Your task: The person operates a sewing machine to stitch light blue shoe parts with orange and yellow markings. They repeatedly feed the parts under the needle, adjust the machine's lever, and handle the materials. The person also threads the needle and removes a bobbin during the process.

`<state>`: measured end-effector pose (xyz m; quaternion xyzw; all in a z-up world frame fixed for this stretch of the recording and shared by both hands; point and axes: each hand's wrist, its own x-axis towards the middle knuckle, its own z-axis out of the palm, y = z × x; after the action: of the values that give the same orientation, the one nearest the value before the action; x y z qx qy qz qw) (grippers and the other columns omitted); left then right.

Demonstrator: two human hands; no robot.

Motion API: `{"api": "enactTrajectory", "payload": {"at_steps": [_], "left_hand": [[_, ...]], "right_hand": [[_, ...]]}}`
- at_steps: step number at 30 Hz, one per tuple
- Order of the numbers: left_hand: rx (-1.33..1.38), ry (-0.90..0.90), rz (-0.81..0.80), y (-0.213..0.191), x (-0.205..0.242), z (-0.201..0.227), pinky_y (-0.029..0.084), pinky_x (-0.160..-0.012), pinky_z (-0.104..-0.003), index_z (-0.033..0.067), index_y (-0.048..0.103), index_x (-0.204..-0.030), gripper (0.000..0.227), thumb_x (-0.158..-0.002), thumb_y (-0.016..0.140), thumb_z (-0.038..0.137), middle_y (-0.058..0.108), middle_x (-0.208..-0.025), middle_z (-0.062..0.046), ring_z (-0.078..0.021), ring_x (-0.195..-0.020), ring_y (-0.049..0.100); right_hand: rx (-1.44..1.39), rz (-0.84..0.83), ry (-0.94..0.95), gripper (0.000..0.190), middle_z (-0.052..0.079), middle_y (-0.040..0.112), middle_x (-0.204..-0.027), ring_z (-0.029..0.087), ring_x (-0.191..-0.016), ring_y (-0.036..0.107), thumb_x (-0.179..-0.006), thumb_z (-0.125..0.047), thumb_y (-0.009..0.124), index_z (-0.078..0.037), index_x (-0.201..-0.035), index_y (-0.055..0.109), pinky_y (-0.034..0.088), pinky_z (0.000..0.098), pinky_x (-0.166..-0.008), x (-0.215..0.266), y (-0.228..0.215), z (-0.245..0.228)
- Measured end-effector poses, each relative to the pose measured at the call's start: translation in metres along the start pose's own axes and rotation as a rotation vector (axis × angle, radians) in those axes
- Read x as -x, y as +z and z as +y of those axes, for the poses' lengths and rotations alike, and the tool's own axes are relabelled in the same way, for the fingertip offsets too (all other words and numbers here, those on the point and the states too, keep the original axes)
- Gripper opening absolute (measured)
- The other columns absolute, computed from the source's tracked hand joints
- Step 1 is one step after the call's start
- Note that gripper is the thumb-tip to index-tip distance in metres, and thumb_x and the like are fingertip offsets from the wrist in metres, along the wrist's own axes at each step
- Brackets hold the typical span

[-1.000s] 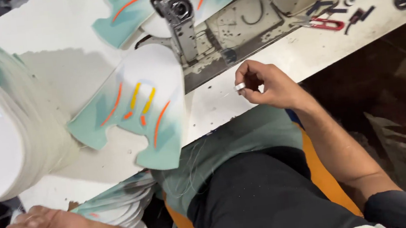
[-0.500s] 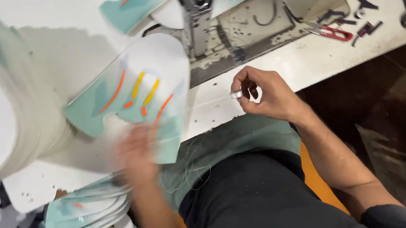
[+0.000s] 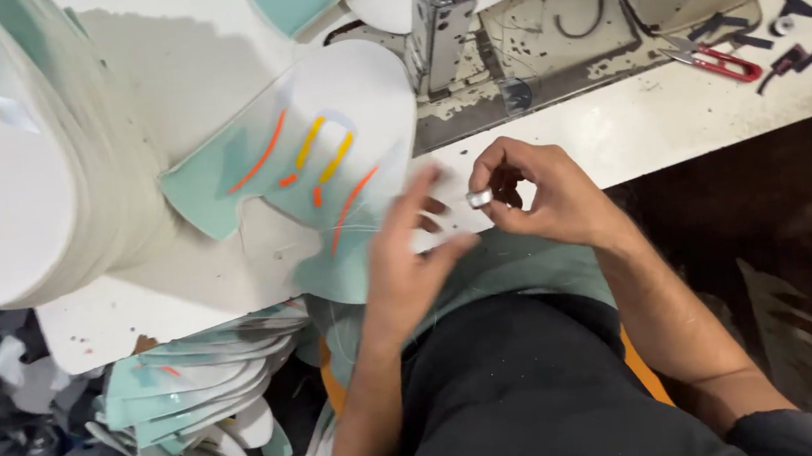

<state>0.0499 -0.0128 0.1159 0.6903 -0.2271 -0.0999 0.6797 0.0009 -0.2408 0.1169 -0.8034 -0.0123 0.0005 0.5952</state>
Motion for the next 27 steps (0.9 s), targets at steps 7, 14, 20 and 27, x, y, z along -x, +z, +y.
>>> {"api": "enactTrajectory", "payload": {"at_steps": [7, 14, 20, 27], "left_hand": [[1.806, -0.132, 0.288, -0.154, 0.017, -0.118, 0.049, -0.057, -0.026, 0.0036, 0.064, -0.114, 0.020, -0.106, 0.054, 0.018, 0.062, -0.092, -0.006, -0.0136, -0.071, 0.052], [0.630, 0.333, 0.830, -0.224, 0.056, -0.102, 0.052, -0.075, -0.016, 0.0075, 0.056, -0.154, 0.042, -0.113, 0.056, 0.013, 0.063, -0.102, -0.001, -0.0022, -0.078, 0.058], [0.411, -0.096, 0.179, -0.005, -0.012, -0.027, 0.046, -0.083, -0.023, -0.0036, 0.066, -0.133, 0.043, -0.092, 0.068, 0.009, 0.071, -0.131, -0.013, -0.0096, -0.087, 0.054], [0.172, -0.213, -0.079, 0.012, -0.014, -0.061, 0.050, -0.066, -0.025, -0.0035, 0.071, -0.106, 0.017, -0.104, 0.061, 0.009, 0.072, -0.088, -0.010, -0.0114, -0.070, 0.062]], "right_hand": [[0.136, 0.152, 0.024, 0.022, -0.003, 0.066, -0.086, 0.005, -0.073, 0.063, -0.082, 0.000, 0.068, -0.006, -0.102, 0.062, 0.050, 0.0218, -0.059, 0.020, -0.026, 0.014], [0.124, 0.167, 0.033, 0.019, -0.002, 0.067, -0.086, 0.006, -0.074, 0.064, -0.084, -0.002, 0.068, -0.006, -0.102, 0.063, 0.051, 0.0217, -0.059, 0.016, -0.028, 0.025], [0.175, 0.108, -0.008, 0.019, -0.002, 0.066, -0.084, 0.006, -0.070, 0.062, -0.085, -0.004, 0.072, -0.007, -0.103, 0.065, 0.050, 0.0220, -0.059, 0.001, -0.019, 0.000], [0.252, 0.052, -0.035, 0.022, -0.002, 0.065, -0.078, 0.006, -0.064, 0.061, -0.082, -0.004, 0.072, -0.006, -0.102, 0.064, 0.049, 0.0224, -0.056, -0.002, -0.039, -0.018]]}}
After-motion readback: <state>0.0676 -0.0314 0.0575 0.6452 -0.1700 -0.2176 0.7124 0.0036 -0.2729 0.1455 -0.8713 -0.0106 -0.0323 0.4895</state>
